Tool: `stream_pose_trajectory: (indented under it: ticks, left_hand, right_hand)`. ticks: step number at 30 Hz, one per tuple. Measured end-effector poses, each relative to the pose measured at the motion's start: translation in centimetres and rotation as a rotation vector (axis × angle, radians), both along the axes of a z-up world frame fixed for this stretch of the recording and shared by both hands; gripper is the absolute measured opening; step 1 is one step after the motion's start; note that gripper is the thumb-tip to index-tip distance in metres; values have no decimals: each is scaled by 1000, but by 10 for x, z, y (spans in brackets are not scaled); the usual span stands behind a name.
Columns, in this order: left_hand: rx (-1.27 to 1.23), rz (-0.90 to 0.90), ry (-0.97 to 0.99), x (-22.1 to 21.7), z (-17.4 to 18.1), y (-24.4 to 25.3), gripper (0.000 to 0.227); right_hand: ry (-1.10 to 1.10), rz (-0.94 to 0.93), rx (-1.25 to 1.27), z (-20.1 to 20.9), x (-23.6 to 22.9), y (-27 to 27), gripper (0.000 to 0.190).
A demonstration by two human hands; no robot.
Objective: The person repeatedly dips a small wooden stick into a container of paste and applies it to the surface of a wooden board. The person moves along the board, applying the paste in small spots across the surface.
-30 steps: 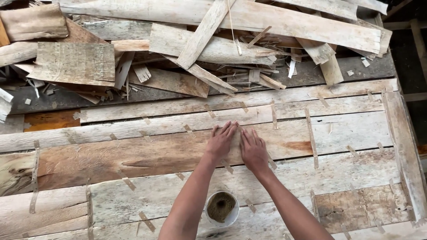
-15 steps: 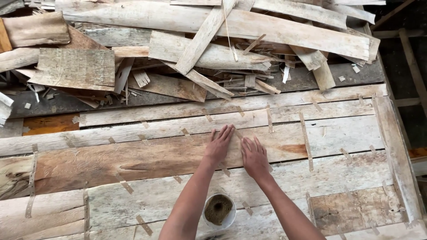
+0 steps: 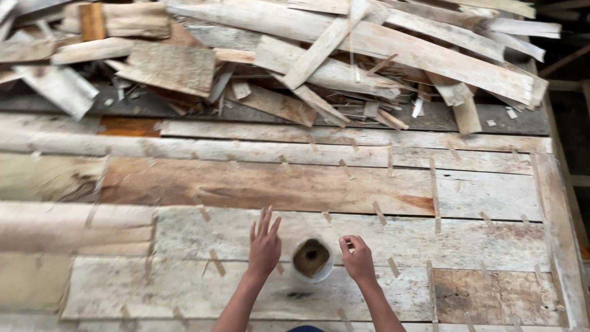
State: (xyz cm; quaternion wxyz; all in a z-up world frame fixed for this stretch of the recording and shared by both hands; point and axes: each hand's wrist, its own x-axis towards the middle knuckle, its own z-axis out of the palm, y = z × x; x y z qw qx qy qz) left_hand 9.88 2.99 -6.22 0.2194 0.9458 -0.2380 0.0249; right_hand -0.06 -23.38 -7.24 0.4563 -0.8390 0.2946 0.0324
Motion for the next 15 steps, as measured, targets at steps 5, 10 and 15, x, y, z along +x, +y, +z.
stream_pose_trajectory:
  ticks: [5, 10, 15]
  left_hand:
    - [-5, 191, 72, -102, -19, 92, 35]
    - [-13, 276, 50, -149, -39, 127, 37]
    - [-645, 318, 308, -148, -70, 126, 21]
  right_hand:
    - [157, 65, 99, 9, -19, 28, 40]
    - [87, 85, 76, -9, -30, 39, 38]
    - [193, 141, -7, 49, -28, 85, 36]
